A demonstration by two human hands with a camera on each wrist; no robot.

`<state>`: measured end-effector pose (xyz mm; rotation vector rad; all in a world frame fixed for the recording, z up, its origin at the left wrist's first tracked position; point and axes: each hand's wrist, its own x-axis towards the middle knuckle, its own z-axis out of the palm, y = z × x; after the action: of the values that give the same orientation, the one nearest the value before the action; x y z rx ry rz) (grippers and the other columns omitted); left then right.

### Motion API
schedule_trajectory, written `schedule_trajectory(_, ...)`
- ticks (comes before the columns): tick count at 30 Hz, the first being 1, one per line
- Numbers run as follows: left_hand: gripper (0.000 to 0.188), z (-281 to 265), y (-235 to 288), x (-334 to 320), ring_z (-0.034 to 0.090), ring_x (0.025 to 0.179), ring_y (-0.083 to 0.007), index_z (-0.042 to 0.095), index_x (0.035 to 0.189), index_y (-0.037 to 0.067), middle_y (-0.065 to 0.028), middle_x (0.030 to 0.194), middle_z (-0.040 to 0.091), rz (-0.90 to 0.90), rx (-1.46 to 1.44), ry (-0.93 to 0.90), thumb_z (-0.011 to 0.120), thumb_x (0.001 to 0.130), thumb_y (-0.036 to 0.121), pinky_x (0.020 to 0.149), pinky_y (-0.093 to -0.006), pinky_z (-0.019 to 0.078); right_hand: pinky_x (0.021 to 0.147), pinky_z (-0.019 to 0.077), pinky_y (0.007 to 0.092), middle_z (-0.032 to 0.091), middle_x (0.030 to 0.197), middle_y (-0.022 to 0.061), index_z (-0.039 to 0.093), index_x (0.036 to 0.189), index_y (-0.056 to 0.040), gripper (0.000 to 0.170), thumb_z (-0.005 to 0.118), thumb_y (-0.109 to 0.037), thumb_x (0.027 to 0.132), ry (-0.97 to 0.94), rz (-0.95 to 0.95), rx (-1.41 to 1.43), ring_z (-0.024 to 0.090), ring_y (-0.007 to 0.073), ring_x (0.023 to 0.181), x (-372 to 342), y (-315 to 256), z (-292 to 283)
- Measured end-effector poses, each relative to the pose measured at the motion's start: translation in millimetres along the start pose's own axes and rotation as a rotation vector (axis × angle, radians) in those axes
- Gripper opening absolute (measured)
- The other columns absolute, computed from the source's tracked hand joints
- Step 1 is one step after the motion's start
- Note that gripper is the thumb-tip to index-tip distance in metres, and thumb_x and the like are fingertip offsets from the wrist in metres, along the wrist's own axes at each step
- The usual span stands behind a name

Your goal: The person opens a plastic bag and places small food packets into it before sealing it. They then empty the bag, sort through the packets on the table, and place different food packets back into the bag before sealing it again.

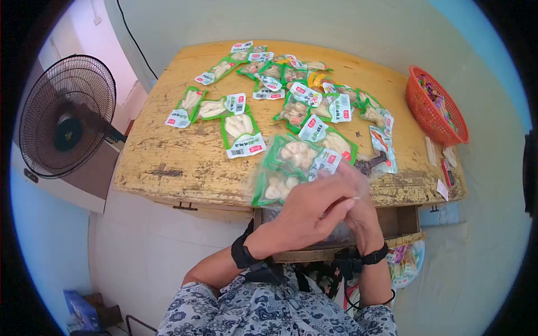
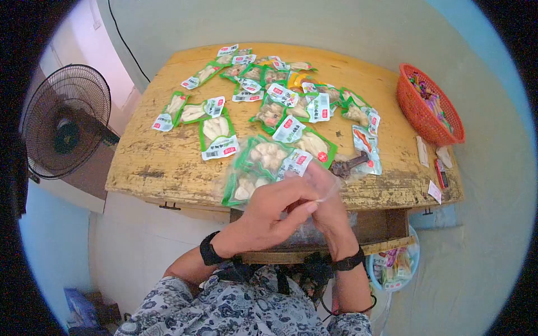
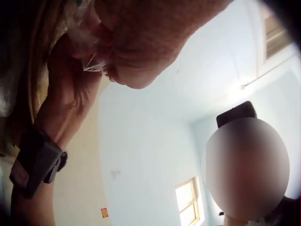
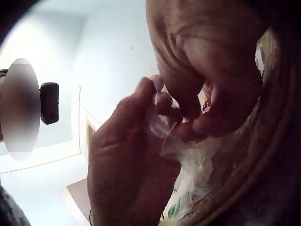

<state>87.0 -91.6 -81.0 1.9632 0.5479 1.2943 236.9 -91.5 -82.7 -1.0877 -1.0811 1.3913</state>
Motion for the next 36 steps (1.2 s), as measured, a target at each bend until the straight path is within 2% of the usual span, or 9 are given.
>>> schedule_trajectory(2, 0.009, -5, 0, 0, 0.062, 0.072, -0.0236, 0.065, 0.102, 0.002, -0.011, 0.086, 0.062, -0.027, 0.007, 0.003, 0.065, 0.095, 0.007, 0.063, -0.0333, 0.0489, 0.082, 0.0527, 0.0284, 0.068, 0.112, 0.0032, 0.065, 0.122, 0.0002, 0.028, 0.067, -0.007, 0.095, -0.012, 0.035, 0.14, 0.065, 0.014, 0.095, 2, -2, -1)
schedule_trajectory(5, 0.008, -11, 1, 0, 0.06, 0.069, -0.0207, 0.065, 0.102, 0.002, -0.0099, 0.083, 0.059, -0.081, 0.013, 0.005, 0.064, 0.096, 0.007, 0.062, -0.0322, 0.048, 0.085, 0.0526, 0.0278, 0.068, 0.118, 0.0055, 0.064, 0.123, 0.0008, 0.029, 0.065, -0.008, 0.095, 0.008, 0.119, 0.038, 0.065, 0.0158, 0.102, -3, -1, -12)
schedule_trajectory(11, 0.007, 0, -3, -3, 0.06, 0.069, -0.0195, 0.064, 0.101, 0.002, -0.0099, 0.081, 0.058, -0.139, -0.051, 0.007, 0.064, 0.096, 0.007, 0.061, -0.0322, 0.0474, 0.08, 0.0551, 0.0261, 0.07, 0.109, 0.0083, 0.061, 0.125, 0.0033, 0.033, 0.065, -0.004, 0.093, 0.147, -0.391, -0.549, 0.068, 0.0164, 0.095, -19, 30, -21)
schedule_trajectory(14, 0.008, 5, -2, -3, 0.061, 0.069, -0.0229, 0.064, 0.101, 0.002, -0.0116, 0.084, 0.06, -0.101, -0.053, -0.001, 0.064, 0.095, 0.006, 0.061, -0.0331, 0.0482, 0.078, 0.0542, 0.0247, 0.07, 0.101, 0.0073, 0.064, 0.118, 0.005, 0.026, 0.066, -0.002, 0.093, 0.332, -0.177, -0.051, 0.067, 0.0161, 0.088, -24, 16, 2)
schedule_trajectory(19, 0.008, 13, 0, -5, 0.061, 0.069, -0.0285, 0.064, 0.101, 0.002, -0.0139, 0.088, 0.063, 0.07, 0.017, 0.013, 0.065, 0.094, 0.006, 0.062, -0.035, 0.0491, 0.083, 0.055, 0.0272, 0.07, 0.105, 0.0087, 0.062, 0.122, 0.0046, 0.027, 0.063, -0.002, 0.096, 0.211, -0.24, -0.129, 0.067, 0.0165, 0.094, -8, 21, -2)
schedule_trajectory(23, 0.009, 4, 1, -2, 0.062, 0.07, -0.0261, 0.064, 0.102, 0.003, -0.0129, 0.087, 0.063, -0.057, 0.031, -0.026, 0.066, 0.094, 0.007, 0.062, -0.0347, 0.0488, 0.093, 0.0537, 0.031, 0.066, 0.121, 0.0118, 0.056, 0.135, 0.0024, 0.035, 0.056, -0.006, 0.101, 0.08, -0.271, -0.267, 0.063, 0.0156, 0.112, -2, 31, -16)
schedule_trajectory(26, 0.009, -4, 2, -2, 0.063, 0.07, -0.0236, 0.065, 0.102, 0.003, -0.0121, 0.086, 0.063, -0.105, 0.05, -0.032, 0.065, 0.095, 0.008, 0.062, -0.0339, 0.0489, 0.1, 0.0508, 0.033, 0.062, 0.132, 0.0134, 0.055, 0.14, 0.0005, 0.037, 0.052, -0.008, 0.104, 0.173, -0.11, 0.137, 0.058, 0.0165, 0.123, -27, 19, -3)
schedule_trajectory(31, 0.012, -15, 9, 4, 0.063, 0.068, -0.0196, 0.066, 0.104, 0.003, -0.0097, 0.083, 0.065, -0.204, 0.075, -0.073, 0.067, 0.096, 0.012, 0.063, -0.0315, 0.0503, 0.092, 0.0562, 0.0334, 0.062, 0.133, 0.0155, 0.056, 0.136, 0.003, 0.033, 0.05, -0.004, 0.104, 0.284, -0.204, -0.079, 0.065, 0.0209, 0.116, -56, 21, 0)
schedule_trajectory(36, 0.018, -65, -6, 55, 0.067, 0.07, -0.0185, 0.068, 0.106, 0.003, -0.0119, 0.084, 0.069, -0.185, 0.461, 0.114, 0.07, 0.095, 0.016, 0.063, -0.0301, 0.0515, 0.075, 0.0599, 0.0309, 0.068, 0.118, 0.014, 0.059, 0.122, 0.0053, 0.022, 0.049, -0.003, 0.105, 0.359, -0.283, -0.094, 0.073, 0.0199, 0.09, -76, 27, -21)
